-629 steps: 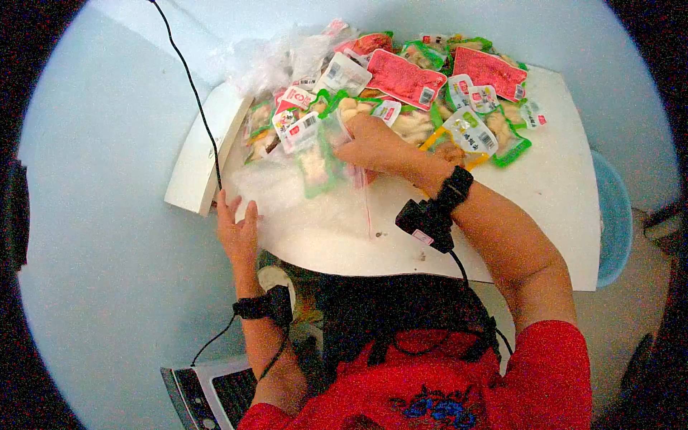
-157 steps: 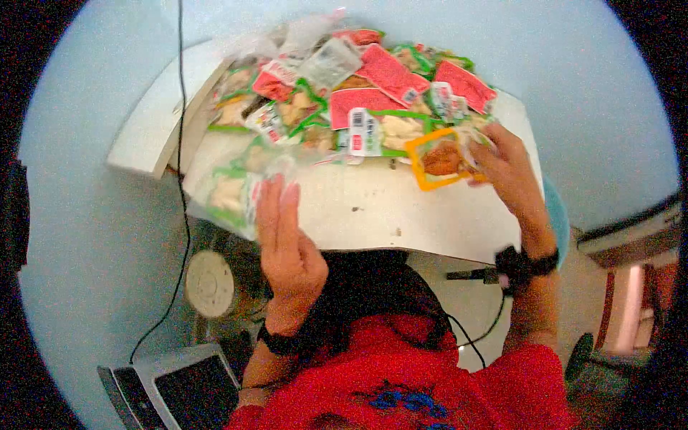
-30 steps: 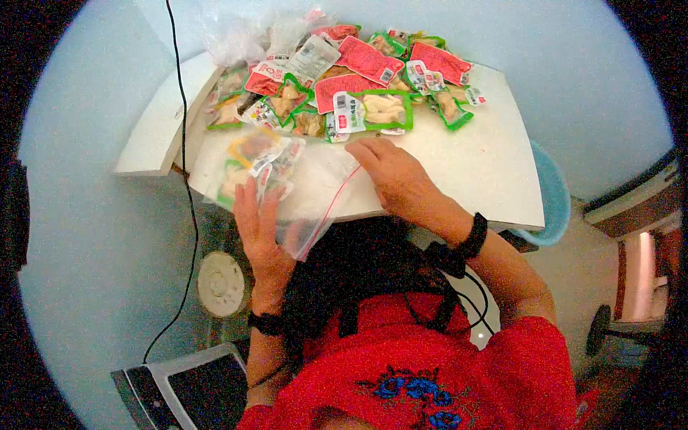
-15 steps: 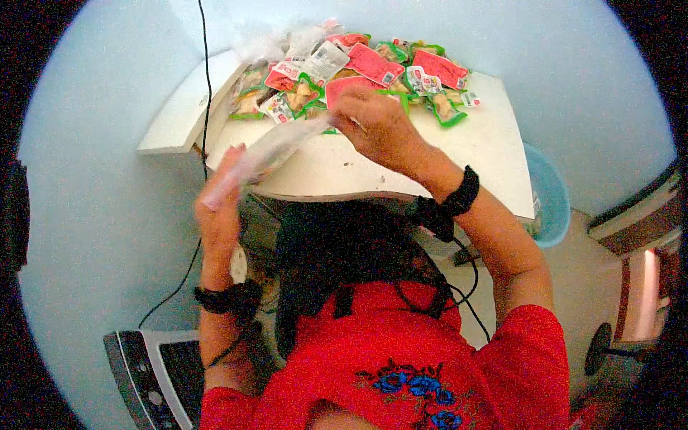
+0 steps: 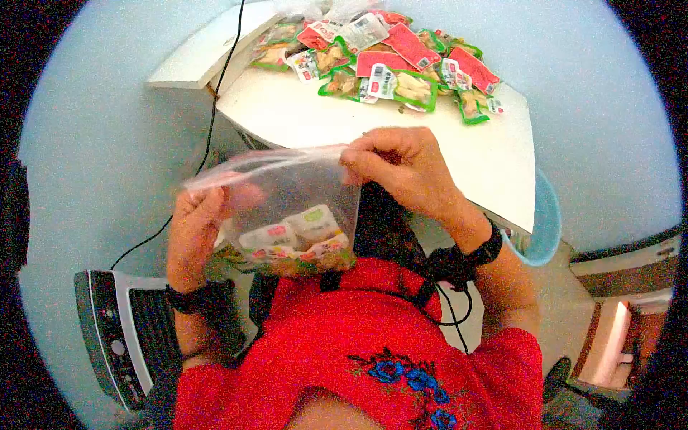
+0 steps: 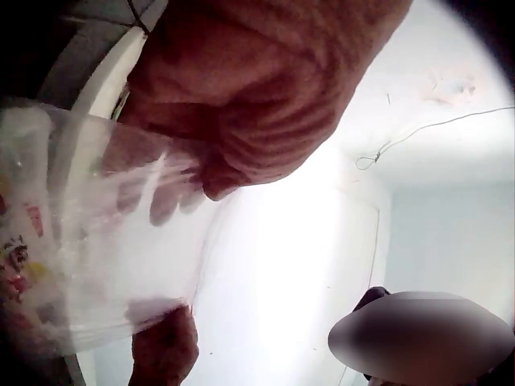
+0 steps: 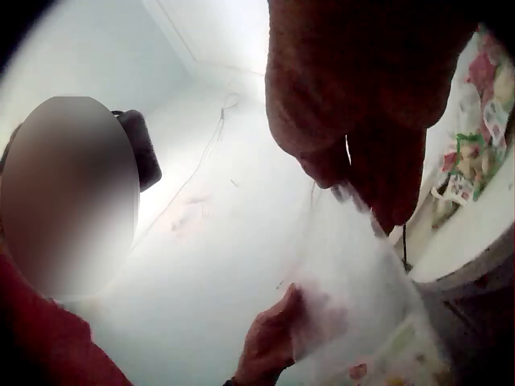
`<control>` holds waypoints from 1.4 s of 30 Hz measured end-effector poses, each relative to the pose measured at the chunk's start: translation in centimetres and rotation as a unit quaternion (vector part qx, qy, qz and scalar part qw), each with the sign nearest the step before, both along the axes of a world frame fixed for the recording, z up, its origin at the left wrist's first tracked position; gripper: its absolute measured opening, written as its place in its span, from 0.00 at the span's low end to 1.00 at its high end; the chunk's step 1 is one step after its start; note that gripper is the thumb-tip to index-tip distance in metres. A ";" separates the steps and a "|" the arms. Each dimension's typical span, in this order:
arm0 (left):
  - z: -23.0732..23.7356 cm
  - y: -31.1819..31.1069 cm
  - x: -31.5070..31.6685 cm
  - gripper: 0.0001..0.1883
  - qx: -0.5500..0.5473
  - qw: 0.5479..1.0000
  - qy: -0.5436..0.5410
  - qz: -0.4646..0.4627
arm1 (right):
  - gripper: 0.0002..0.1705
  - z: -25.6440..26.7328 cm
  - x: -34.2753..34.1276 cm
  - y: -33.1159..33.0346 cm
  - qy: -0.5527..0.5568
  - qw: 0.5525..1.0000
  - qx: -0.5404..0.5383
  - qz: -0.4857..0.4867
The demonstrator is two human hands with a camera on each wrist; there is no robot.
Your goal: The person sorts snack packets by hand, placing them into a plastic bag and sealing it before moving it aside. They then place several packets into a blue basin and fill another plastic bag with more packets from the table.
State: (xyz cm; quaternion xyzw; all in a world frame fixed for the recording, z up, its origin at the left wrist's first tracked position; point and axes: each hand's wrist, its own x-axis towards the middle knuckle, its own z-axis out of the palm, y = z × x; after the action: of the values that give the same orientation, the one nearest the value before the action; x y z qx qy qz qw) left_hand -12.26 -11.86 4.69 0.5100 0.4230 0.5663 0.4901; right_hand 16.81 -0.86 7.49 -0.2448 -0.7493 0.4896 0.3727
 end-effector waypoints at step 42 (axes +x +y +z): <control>-1.0 0.1 -0.1 0.20 0.200 0.856 0.455 0.142 | 0.04 -8.2 -5.6 1.0 0.090 0.984 -0.091 -0.127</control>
State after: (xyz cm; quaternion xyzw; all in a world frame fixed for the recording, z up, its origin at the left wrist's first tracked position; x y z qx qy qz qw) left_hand -12.32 -11.79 3.73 0.7320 0.5447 0.4067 0.0446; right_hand 11.21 0.14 -0.67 -0.3253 -0.6279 0.5246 0.4740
